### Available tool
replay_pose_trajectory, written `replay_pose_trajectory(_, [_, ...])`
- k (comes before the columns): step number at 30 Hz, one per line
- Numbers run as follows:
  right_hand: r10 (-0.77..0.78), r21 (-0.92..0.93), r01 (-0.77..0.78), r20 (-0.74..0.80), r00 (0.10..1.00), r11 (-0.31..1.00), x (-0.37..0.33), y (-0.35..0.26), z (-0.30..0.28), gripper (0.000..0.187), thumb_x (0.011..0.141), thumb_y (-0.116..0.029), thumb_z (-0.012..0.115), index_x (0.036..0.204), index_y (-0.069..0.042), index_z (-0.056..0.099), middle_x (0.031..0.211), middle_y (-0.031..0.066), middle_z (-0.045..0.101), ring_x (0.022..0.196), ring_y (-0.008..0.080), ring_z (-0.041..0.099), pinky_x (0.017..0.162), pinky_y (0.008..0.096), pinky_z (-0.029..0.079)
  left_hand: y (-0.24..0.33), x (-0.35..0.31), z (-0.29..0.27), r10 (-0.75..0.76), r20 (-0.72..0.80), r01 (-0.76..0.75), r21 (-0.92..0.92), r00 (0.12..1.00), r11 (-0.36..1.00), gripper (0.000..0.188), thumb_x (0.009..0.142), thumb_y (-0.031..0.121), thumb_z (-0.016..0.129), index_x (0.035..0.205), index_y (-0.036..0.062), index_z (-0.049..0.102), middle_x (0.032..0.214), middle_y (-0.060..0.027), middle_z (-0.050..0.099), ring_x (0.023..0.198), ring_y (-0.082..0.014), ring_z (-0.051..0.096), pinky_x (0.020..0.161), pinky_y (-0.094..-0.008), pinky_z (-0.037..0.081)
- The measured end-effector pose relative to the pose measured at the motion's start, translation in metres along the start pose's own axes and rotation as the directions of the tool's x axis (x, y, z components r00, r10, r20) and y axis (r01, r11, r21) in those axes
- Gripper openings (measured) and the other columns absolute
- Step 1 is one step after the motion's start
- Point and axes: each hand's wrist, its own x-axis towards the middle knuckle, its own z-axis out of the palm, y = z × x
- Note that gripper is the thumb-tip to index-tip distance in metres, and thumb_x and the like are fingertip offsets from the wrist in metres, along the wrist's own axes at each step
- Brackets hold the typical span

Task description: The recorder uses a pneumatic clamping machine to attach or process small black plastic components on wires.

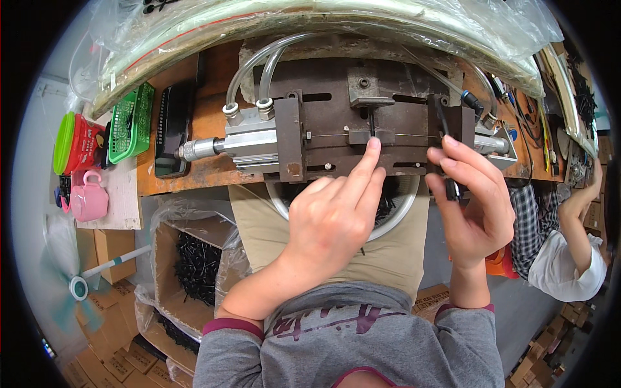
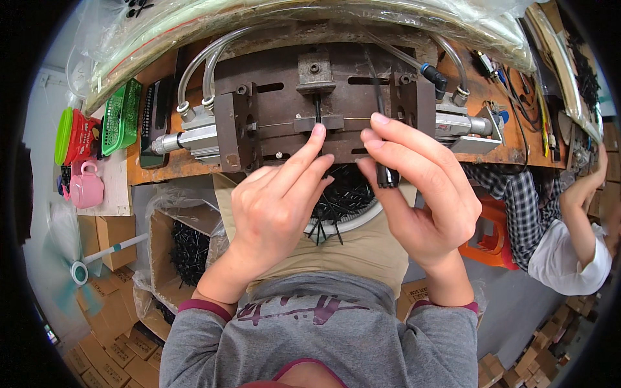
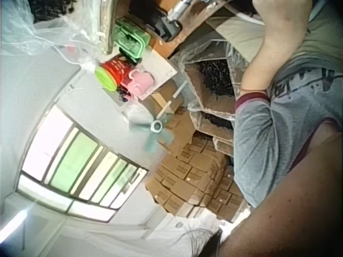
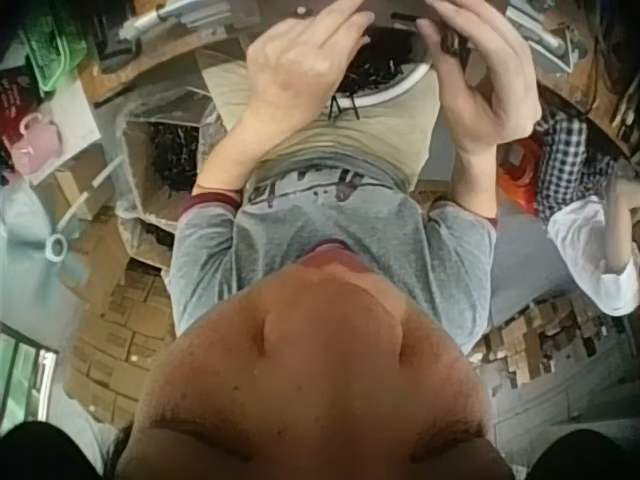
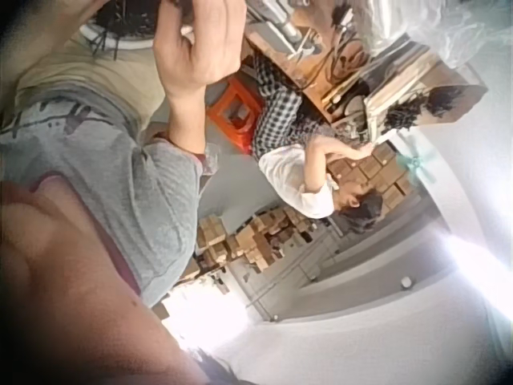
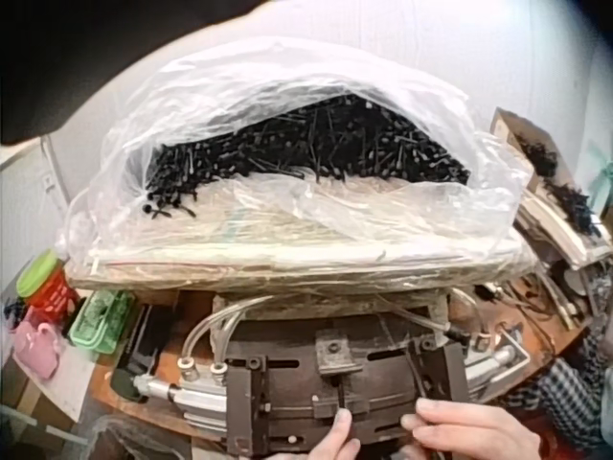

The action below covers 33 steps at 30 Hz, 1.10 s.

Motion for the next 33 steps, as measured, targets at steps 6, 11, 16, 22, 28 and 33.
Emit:
replay_pose_trajectory(6, [0.074,0.168,-0.082,0.049,0.996,0.982,-0.002,-0.004,-0.006,0.045,0.069,0.001,0.082,0.110,0.007,0.065,0.119,0.0256,0.065,0.105,0.0315,0.069,0.090,0.0362,0.055,0.000,0.003,-0.002,-0.013,0.013,0.013,0.010,1.000,1.000,0.029,0.068,0.010,0.080,0.095,0.0036,0.072,0.122,-0.0102,0.069,0.062,-0.0151,0.064,0.058,-0.0260,0.050])
replay_pose_trajectory(11, [0.082,0.009,-0.085,0.182,0.980,0.996,-0.001,-0.018,-0.003,0.033,0.071,0.005,0.079,0.102,0.004,0.068,0.124,0.0236,0.062,0.105,0.0295,0.068,0.086,0.0366,0.057,-0.005,0.003,-0.001,0.001,0.005,-0.001,-0.021,1.000,1.000,0.029,0.069,0.011,0.080,0.096,0.0046,0.073,0.122,-0.0098,0.069,0.060,-0.0147,0.062,0.057,-0.0256,0.050])
replay_pose_trajectory(16, [0.059,-0.120,-0.023,0.309,0.949,0.993,-0.008,-0.009,0.011,0.031,0.072,0.006,0.074,0.101,0.003,0.063,0.129,0.0223,0.060,0.102,0.0328,0.067,0.083,0.0370,0.056,-0.008,-0.009,-0.023,0.054,0.145,-0.028,-0.176,0.988,0.984,0.028,0.070,0.014,0.080,0.095,0.0061,0.073,0.120,-0.0096,0.070,0.062,-0.0163,0.064,0.057,-0.0263,0.050])
replay_pose_trajectory(22, [0.043,-0.294,0.090,0.417,0.908,0.951,-0.010,-0.011,0.031,0.025,0.073,-0.004,0.067,0.098,-0.001,0.061,0.131,0.0155,0.062,0.064,0.0186,0.063,0.060,0.0296,0.053,-0.016,-0.053,-0.022,0.129,0.439,0.085,-0.434,0.889,0.897,0.024,0.074,0.015,0.077,0.096,0.0062,0.072,0.115,-0.0044,0.070,0.076,-0.0215,0.070,0.064,-0.0320,0.056])
replay_pose_trajectory(28, [0.089,-0.337,0.064,0.419,0.903,0.939,-0.004,-0.014,0.037,0.026,0.071,-0.004,0.077,0.094,-0.003,0.064,0.128,0.0101,0.065,0.068,0.0224,0.067,0.060,0.0307,0.052,-0.032,-0.088,0.032,-0.024,0.422,0.204,-0.388,0.906,0.899,0.028,0.076,0.017,0.077,0.102,0.0081,0.071,0.125,-0.0057,0.066,0.094,-0.0276,0.069,0.076,-0.0373,0.057])
replay_pose_trajectory(33, [0.009,-0.152,0.018,0.177,0.984,0.988,-0.037,-0.002,0.029,0.031,0.072,0.001,0.079,0.101,-0.001,0.069,0.104,0.0128,0.069,0.075,0.0228,0.069,0.063,0.0293,0.055,-0.057,-0.113,0.055,-0.231,0.195,0.274,-0.238,0.953,0.932,0.037,0.078,0.023,0.079,0.111,0.0089,0.070,0.119,-0.0101,0.066,0.104,-0.0276,0.065,0.083,-0.0360,0.055])
